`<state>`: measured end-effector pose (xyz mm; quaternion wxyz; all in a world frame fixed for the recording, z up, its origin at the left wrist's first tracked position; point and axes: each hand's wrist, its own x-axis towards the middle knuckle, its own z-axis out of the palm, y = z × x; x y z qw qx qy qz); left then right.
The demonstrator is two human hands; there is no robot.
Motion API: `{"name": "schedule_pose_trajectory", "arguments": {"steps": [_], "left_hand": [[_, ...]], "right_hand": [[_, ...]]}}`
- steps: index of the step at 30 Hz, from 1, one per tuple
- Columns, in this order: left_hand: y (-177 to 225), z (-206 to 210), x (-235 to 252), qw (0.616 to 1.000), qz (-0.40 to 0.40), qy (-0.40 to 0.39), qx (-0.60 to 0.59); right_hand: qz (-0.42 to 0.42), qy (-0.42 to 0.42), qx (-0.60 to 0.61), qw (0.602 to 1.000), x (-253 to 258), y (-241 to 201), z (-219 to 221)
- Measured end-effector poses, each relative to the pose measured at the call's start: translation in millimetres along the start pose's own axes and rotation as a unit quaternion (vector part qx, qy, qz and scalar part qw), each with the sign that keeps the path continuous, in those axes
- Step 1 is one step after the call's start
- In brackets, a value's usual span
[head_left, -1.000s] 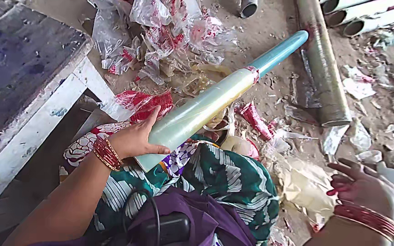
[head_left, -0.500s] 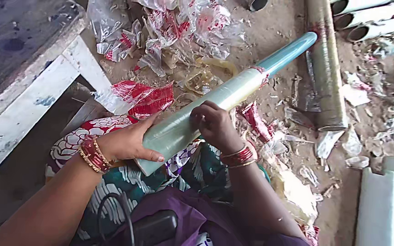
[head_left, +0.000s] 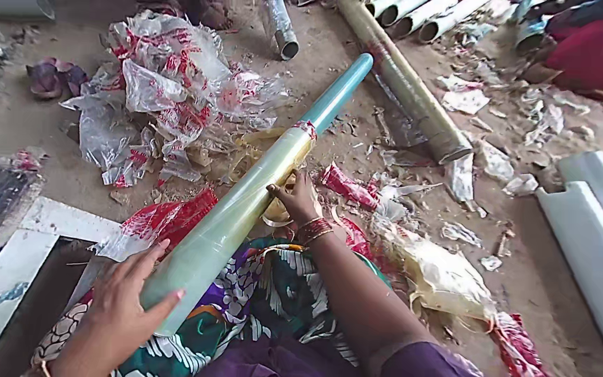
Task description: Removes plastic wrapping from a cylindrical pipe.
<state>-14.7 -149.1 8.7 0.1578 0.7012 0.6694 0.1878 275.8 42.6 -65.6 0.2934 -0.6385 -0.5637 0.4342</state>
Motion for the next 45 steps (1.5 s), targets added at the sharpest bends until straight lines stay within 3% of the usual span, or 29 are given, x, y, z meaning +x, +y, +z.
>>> {"name": "schedule_pose_trajectory", "arguments": {"steps": [3,6,9,12,15,19,23,27,32,45], "left_hand": [[30.6,24.5,-9.3,0.980,0.040,0.013,0.196],[30.3,28.7,-1.1,0.970,0.018,0.011,0.243],[31.3,-2.3,12.2,0.983,-0.075,-0.103,0.131],[25.2,-26.8,23.5,0.961,-0.154,-0.228,-0.030],[-0.3,-16.0,8.2,0.941,-0.148,-0.295,-0.074],[-15.5,6.7,-13.9,0.978,-0.068,-0.186,-0.072],[0.6,26.6,-31.7,0.991,-0.029,-0.086,-0.101],[28.2,51.5,-52.0,0.999,-0.012,-0.023,-0.037],[39.2,74.3,-61.1,0.997,0.054,-0.014,0.060],[32.4,78.2,-60.5,0.998,0.052,-0.029,0.032]], "right_hand": [[0.007,-0.024,0.045,0.999,8.6,-2.3,5.2],[-0.006,-0.047,0.071,0.996,7.9,-2.4,2.4],[-0.027,-0.046,0.090,0.995,-1.0,2.8,-9.7],[0.003,-0.012,0.111,0.994,13.5,6.2,-26.1],[0.017,0.019,0.113,0.993,22.1,6.9,-32.6],[0.030,0.033,0.121,0.992,31.8,6.2,-28.4],[0.047,0.052,0.094,0.993,32.3,8.0,-20.1],[0.062,0.062,0.077,0.993,32.4,11.7,-18.8],[0.082,0.100,0.098,0.987,37.1,16.8,-27.8],[-0.075,0.047,-0.072,0.993,49.6,25.7,-53.9]]}}
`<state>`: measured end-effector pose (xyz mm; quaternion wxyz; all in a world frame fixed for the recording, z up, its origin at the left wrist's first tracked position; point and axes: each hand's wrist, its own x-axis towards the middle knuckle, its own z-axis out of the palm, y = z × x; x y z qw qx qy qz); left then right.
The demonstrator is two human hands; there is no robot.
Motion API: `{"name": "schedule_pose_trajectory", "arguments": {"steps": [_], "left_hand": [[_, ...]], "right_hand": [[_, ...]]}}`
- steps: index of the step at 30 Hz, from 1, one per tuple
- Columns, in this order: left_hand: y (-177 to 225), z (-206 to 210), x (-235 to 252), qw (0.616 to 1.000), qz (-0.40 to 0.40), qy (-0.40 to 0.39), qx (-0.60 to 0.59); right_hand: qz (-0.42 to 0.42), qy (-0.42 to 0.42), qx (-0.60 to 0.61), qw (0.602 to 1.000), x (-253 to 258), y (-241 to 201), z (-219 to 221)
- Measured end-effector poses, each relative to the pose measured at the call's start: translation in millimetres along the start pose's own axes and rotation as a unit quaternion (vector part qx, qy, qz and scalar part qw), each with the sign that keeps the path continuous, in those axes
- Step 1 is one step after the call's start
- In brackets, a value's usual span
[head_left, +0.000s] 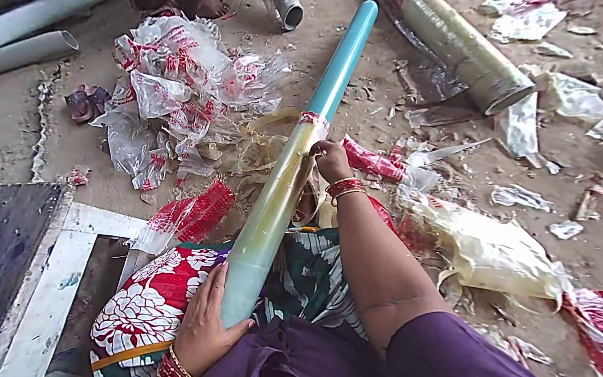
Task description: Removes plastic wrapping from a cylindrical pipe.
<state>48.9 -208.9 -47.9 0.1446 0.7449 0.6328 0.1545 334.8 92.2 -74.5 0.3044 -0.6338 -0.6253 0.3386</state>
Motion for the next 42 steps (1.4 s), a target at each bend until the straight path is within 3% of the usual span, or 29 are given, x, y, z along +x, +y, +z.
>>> {"name": "schedule_pose_trajectory", "arguments": {"steps": [3,6,13,18,21,23,26,28,31,34,37,42], "left_hand": [[-0.2,-1.6,0.7,1.000,-0.003,-0.006,-0.003],[-1.6,0.6,0.8,1.000,0.001,-0.001,-0.001],[-2.1,-0.7,0.8,1.000,0.002,0.014,-0.023],[-5.5,-0.2,0.9,0.999,0.006,0.038,0.000],[-8.4,-3.5,1.3,0.999,-0.016,0.030,-0.027],[-9.5,-12.1,4.7,0.996,-0.059,0.016,-0.071],[-15.3,-30.2,15.4,0.976,-0.148,-0.019,-0.156],[-24.3,-36.8,19.4,0.962,-0.171,-0.028,-0.213],[-26.6,-37.1,15.2,0.961,-0.152,-0.031,-0.228],[-5.9,-26.6,6.4,0.990,-0.081,-0.010,-0.115],[8.2,-10.2,1.3,0.999,-0.039,0.023,-0.013],[12.9,-18.4,13.6,0.996,-0.065,-0.022,0.053]], "right_hand": [[-0.044,0.011,0.044,0.998,0.2,0.2,8.1],[-0.063,0.020,0.010,0.998,1.4,-6.5,16.2],[-0.003,-0.046,-0.059,0.997,3.4,-2.0,1.8],[0.095,-0.047,-0.120,0.987,-2.1,3.2,-17.7],[0.227,0.017,-0.128,0.965,-10.3,9.5,-29.0],[0.273,0.043,-0.096,0.956,-10.9,22.8,-36.2],[0.234,0.028,0.036,0.971,1.3,44.6,-25.8],[0.218,-0.006,0.142,0.966,2.2,28.9,-9.2],[0.257,-0.096,0.346,0.897,-8.0,-3.3,11.8],[0.264,-0.085,0.452,0.848,-16.1,-17.1,25.0],[0.292,-0.059,0.461,0.836,-14.2,-15.0,28.0],[0.259,-0.034,0.362,0.895,-6.0,-5.6,38.1]]}}
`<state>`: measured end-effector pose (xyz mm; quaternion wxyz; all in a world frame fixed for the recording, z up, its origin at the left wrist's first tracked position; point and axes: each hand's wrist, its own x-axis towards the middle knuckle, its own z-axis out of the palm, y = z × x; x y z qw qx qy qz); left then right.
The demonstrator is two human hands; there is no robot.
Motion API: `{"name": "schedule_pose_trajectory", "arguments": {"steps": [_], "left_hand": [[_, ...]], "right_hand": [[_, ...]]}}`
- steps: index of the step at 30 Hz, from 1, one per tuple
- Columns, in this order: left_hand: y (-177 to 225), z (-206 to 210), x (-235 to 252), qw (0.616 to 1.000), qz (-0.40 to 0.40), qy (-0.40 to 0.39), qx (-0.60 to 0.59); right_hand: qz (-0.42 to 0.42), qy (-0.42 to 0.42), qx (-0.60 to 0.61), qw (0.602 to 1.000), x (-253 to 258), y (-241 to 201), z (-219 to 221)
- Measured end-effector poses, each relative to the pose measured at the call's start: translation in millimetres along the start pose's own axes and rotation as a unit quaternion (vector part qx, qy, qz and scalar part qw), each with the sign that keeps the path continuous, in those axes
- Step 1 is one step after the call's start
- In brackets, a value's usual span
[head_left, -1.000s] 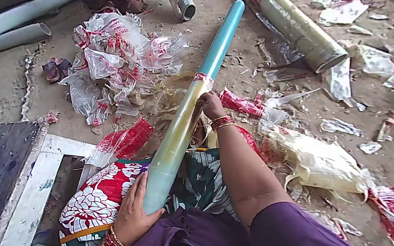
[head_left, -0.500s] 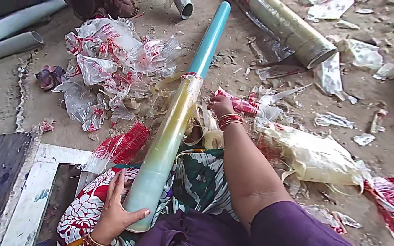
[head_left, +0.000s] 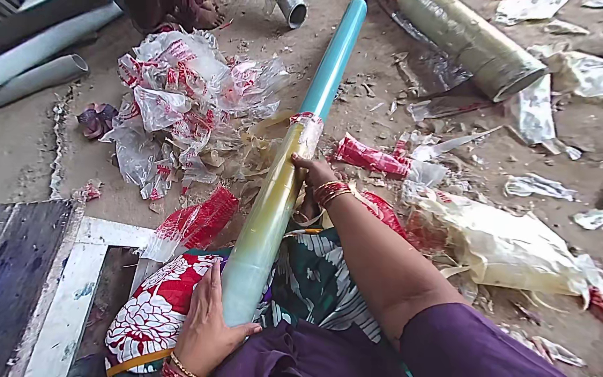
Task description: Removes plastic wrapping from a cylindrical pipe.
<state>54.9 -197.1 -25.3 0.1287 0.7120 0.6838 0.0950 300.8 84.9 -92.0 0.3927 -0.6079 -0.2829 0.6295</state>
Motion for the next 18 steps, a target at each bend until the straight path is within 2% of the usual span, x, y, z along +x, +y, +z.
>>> {"name": "schedule_pose_trajectory", "arguments": {"steps": [4,9,15,18], "left_hand": [[-6.0,-16.7,-2.1,0.999,-0.027,0.020,0.010],[-11.6,-14.9,-29.8,0.998,-0.057,0.035,-0.008],[-18.3,-7.9,-34.8,0.983,-0.027,0.164,-0.083],[-19.7,2.9,-42.8,0.970,-0.034,0.229,-0.066]], "right_hand": [[-0.019,0.010,-0.001,1.000,-10.8,-6.7,-1.1],[-0.065,-0.046,0.055,0.995,-22.9,-15.0,2.4],[-0.086,-0.071,0.077,0.991,-29.5,-12.9,-1.6],[-0.114,-0.112,0.102,0.982,-34.5,-11.8,-1.8]]}}
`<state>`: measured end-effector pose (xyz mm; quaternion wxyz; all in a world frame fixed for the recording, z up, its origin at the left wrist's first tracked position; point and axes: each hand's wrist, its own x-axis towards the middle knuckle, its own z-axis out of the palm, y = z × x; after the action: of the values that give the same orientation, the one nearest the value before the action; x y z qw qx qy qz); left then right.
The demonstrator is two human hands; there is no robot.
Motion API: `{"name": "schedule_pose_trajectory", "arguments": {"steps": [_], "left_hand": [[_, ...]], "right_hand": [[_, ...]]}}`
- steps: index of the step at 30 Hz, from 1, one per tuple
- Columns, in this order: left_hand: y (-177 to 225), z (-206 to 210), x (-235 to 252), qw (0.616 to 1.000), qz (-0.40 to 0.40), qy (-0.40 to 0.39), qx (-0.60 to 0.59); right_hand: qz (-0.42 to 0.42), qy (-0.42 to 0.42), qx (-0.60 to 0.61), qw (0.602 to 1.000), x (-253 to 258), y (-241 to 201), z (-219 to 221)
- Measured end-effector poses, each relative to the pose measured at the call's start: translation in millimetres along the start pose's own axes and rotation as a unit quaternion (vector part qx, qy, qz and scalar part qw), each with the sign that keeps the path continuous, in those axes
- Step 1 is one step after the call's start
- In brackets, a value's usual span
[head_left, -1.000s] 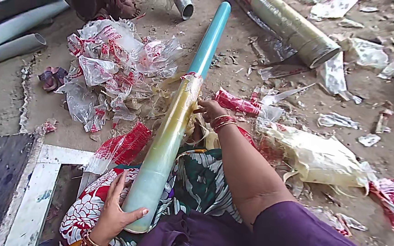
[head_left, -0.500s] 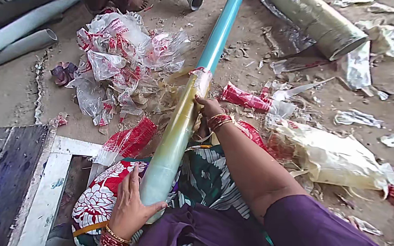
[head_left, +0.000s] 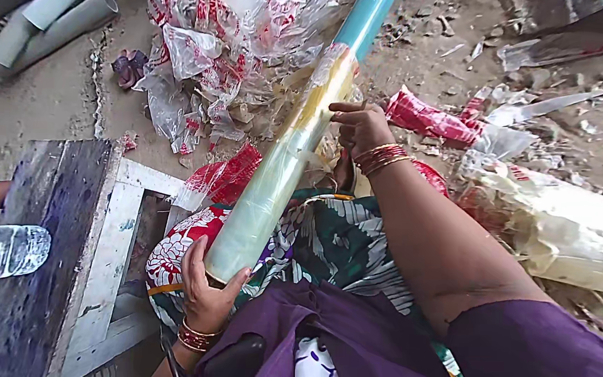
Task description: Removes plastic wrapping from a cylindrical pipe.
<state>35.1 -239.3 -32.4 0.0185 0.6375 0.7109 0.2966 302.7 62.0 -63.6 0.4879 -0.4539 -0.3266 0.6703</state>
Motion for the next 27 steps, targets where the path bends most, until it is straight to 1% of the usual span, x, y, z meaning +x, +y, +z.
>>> {"name": "schedule_pose_trajectory", "arguments": {"steps": [1,3,6,9,11,13,15,16,18,19,21,22,23,24,25,27], "left_hand": [[-0.2,1.1,-6.6,1.000,0.009,0.001,0.017],[-1.2,4.3,-11.6,0.997,0.031,-0.024,0.060],[-4.8,4.7,-10.6,0.991,0.058,-0.026,0.114],[-9.9,3.6,-5.2,0.986,0.072,-0.002,0.149],[-10.1,0.2,-1.5,0.987,0.061,0.000,0.146],[-10.1,-5.9,4.2,0.994,0.031,-0.012,0.109],[-12.8,-16.5,13.9,0.998,-0.028,-0.044,0.041],[-14.7,-21.7,20.2,0.996,-0.065,-0.061,-0.005],[-21.1,-31.6,31.8,0.982,-0.140,-0.088,-0.087],[-24.9,-35.8,37.5,0.974,-0.165,-0.092,-0.122],[-32.9,-41.8,47.5,0.965,-0.185,-0.096,-0.159],[-36.9,-43.3,49.0,0.964,-0.185,-0.097,-0.161],[-40.8,-43.0,49.7,0.966,-0.178,-0.094,-0.160],[-44.4,-41.6,49.8,0.969,-0.166,-0.084,-0.160],[-46.3,-39.6,49.4,0.973,-0.153,-0.071,-0.156],[-45.4,-39.1,48.7,0.983,-0.115,-0.040,-0.136]], "right_hand": [[-0.012,-0.020,-0.003,1.000,-1.5,2.9,1.1],[-0.029,-0.061,-0.031,0.997,-2.7,1.5,4.0],[-0.027,-0.091,-0.117,0.989,-7.4,1.5,11.4],[-0.069,-0.053,-0.236,0.968,-4.0,3.6,10.4],[-0.081,-0.004,-0.267,0.960,1.2,8.9,5.4],[-0.085,0.013,-0.282,0.956,3.2,11.4,1.5],[-0.069,0.022,-0.332,0.941,7.1,14.5,-0.6],[-0.057,0.021,-0.366,0.929,7.4,13.8,-1.3],[-0.024,-0.013,-0.438,0.898,7.1,9.7,-3.6],[-0.007,-0.029,-0.469,0.883,7.1,7.7,-3.8],[0.004,-0.030,-0.545,0.838,3.9,4.0,-2.8],[0.008,-0.031,-0.595,0.803,-1.9,0.0,0.4],[-0.003,-0.033,-0.637,0.770,-10.4,-6.5,7.6],[-0.034,-0.035,-0.669,0.741,-20.5,-12.4,16.2],[-0.088,-0.040,-0.681,0.726,-31.2,-16.9,24.2],[-0.194,-0.078,-0.668,0.715,-54.8,-21.4,42.6]]}}
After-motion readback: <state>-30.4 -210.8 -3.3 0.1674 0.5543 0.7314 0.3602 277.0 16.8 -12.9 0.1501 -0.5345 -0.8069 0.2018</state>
